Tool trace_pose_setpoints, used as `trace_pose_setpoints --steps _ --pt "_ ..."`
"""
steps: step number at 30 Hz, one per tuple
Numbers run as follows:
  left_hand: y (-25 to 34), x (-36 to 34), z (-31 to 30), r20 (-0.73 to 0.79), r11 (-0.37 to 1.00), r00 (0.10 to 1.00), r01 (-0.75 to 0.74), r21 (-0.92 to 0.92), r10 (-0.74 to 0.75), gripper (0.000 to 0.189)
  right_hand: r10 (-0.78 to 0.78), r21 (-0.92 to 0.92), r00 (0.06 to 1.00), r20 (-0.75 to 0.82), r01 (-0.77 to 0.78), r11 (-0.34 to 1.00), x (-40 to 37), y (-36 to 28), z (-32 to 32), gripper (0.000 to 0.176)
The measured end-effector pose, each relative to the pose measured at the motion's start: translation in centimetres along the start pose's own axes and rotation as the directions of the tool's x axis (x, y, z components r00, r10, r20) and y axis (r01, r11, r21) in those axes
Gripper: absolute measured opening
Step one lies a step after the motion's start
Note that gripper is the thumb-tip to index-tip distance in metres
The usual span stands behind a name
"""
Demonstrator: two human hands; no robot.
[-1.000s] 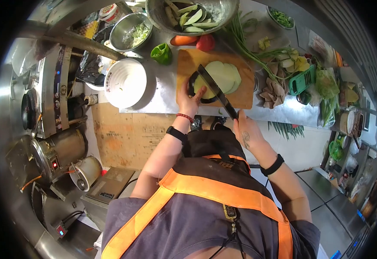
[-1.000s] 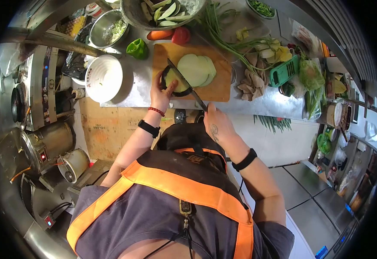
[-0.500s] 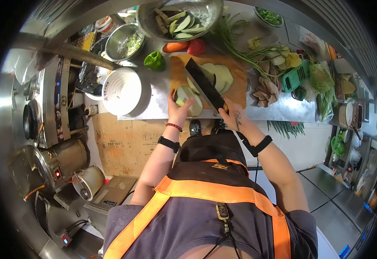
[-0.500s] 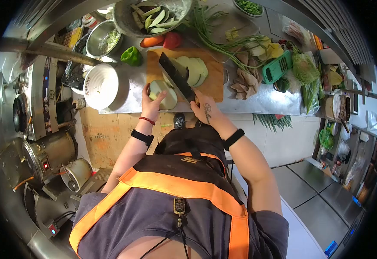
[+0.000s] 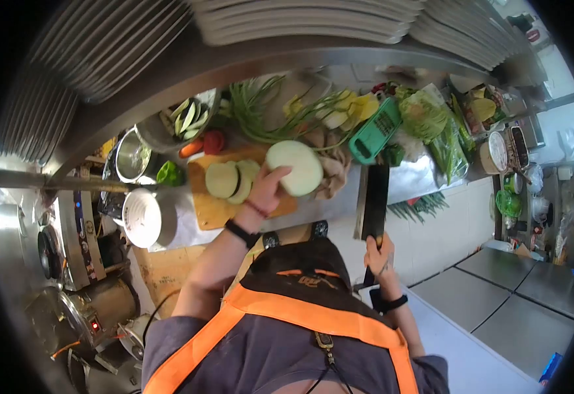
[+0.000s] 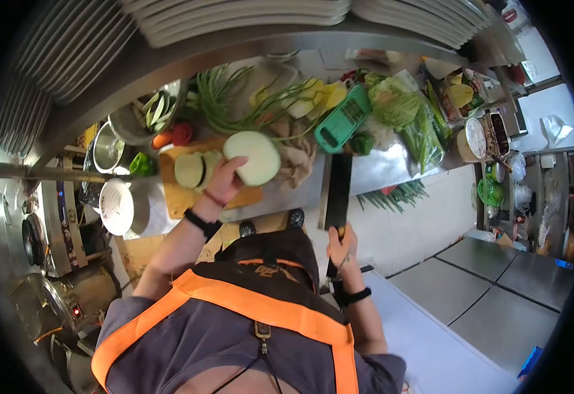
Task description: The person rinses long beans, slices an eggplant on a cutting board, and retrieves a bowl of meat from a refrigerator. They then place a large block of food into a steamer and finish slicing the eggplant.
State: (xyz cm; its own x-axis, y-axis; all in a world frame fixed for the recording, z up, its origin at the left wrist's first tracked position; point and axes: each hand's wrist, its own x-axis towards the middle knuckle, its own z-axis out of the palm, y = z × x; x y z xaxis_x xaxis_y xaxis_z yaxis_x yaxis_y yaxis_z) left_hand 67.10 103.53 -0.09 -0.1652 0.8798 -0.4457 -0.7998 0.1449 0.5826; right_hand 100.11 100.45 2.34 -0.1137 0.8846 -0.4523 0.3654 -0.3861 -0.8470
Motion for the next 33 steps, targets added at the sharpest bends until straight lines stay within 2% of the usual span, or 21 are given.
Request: trace_pose_setpoints --steps 1,2,4,6,7,11,14,15,17,19,21,22,23,24,25,26,27,29,31,32,33 --pt "-0.8 3.5 3.0 0.109 0.999 0.993 -0.044 0.019 0.041 0.045 -0.025 0.001 0.999 -0.026 0.025 1.0 0.0 1.3 -1.4 0.013" --pt "-1.2 6.2 6.1 0.034 0.998 0.998 0.055 0.042 -0.057 0.043 -0.052 -0.002 0.997 -0.05 0.052 0.999 0.0 2.4 -2.9 0.013" --pt "-3.6 13.3 10.7 0.069 0.998 0.997 -0.038 0.043 0.035 0.046 0.017 -0.024 0.994 -0.112 -0.02 1.0 -0.2 3.6 -4.8 0.014" --pt "-5.5 18.7 15.7 -0.112 0.992 0.991 -0.062 0.106 0.074 0.057 -0.208 -0.172 0.969 -0.133 0.184 0.968 0.5 7.8 -6.7 0.013" --pt "-6.1 20.8 18.2 -0.211 0.986 0.969 -0.103 0.13 0.129 0.062 -0.163 -0.166 0.981 -0.109 0.143 0.976 0.6 7.3 -7.2 0.014" --pt "-12.7 34.5 17.5 -0.405 0.912 0.859 -0.153 0.382 0.313 0.06 -0.078 -0.127 0.994 0.078 0.088 0.988 0.4 2.7 -8.0 0.014" --pt "-12.4 35.4 17.2 -0.33 0.813 0.841 -0.201 0.546 0.429 0.046 -0.047 -0.046 0.964 0.26 0.061 0.997 2.3 2.0 -7.1 0.016" --pt "-11.9 33.5 17.4 -0.209 0.692 0.815 -0.289 0.662 0.541 0.04 -0.019 -0.023 0.942 0.336 0.029 0.999 3.1 1.7 -6.6 0.018" --pt "-6.6 22.8 19.7 -0.12 0.892 0.936 -0.269 0.363 0.331 0.033 -0.038 -0.043 0.88 0.474 0.066 0.997 5.4 2.6 -5.2 0.018" --pt "-3.7 16.6 16.8 0.17 0.816 0.951 -0.308 0.489 0.257 0.029 -0.059 0.0 0.796 0.603 0.074 0.997 7.3 2.6 -2.9 0.017" --pt "-0.9 10.1 12.6 0.315 0.77 0.946 -0.26 0.582 0.081 0.03 -0.06 -0.082 0.739 0.671 0.155 0.984 8.9 2.2 -0.4 0.019" --pt "-0.2 6.7 10.1 0.365 0.801 0.927 -0.28 0.529 0.084 0.03 -0.064 -0.116 0.703 0.709 0.206 0.972 9.3 1.9 1.3 0.02" --pt "0.2 3.2 7.5 0.416 0.829 0.905 -0.299 0.472 0.089 0.03 -0.007 -0.084 0.698 0.716 0.095 0.992 9.1 1.1 3.2 0.023" --pt "0.9 -0.6 5.2 0.378 0.821 0.925 -0.239 0.518 0.031 0.035 0.004 -0.033 0.68 0.733 0.029 0.999 9.6 2.3 4.9 0.022" --pt "0.2 -3.6 2.2 0.369 0.815 0.925 -0.282 0.506 0.09 0.04 0.03 0.022 0.67 0.741 -0.068 0.997 9.3 2.2 6.5 0.021" --pt "-0.1 -8.2 0.6 0.281 0.872 0.956 -0.211 0.443 0.088 0.045 0.059 0.072 0.667 0.743 -0.167 0.983 9.0 2.2 8.2 0.02" --pt "-1.7 -11.1 -2.4 0.286 0.874 0.954 -0.211 0.438 0.088 0.05 0.06 0.094 0.692 0.719 -0.182 0.979 8.4 2.0 10.1 0.018" --pt "-3.5 -19.0 -7.0 0.229 0.791 0.973 -0.149 0.593 0.012 0.06 0.074 0.138 0.755 0.651 -0.213 0.967 6.7 2.1 13.8 0.017" --pt "-5.6 -27.1 -8.6 0.042 0.886 0.997 0.036 0.463 -0.062 0.064 -0.052 0.233 0.793 0.607 -0.115 0.966 8.0 5.3 18.1 0.021" --pt "-8.7 -29.4 -11.2 0.021 0.891 0.988 0.13 0.434 -0.154 0.065 -0.113 0.284 0.808 0.578 -0.069 0.956 8.6 6.1 20.4 0.024" --pt "-17.4 -30.4 -17.6 0.167 0.879 0.986 -0.09 0.469 0.012 0.066 -0.06 0.221 0.815 0.576 -0.084 0.972 8.2 4.8 22.0 0.04"
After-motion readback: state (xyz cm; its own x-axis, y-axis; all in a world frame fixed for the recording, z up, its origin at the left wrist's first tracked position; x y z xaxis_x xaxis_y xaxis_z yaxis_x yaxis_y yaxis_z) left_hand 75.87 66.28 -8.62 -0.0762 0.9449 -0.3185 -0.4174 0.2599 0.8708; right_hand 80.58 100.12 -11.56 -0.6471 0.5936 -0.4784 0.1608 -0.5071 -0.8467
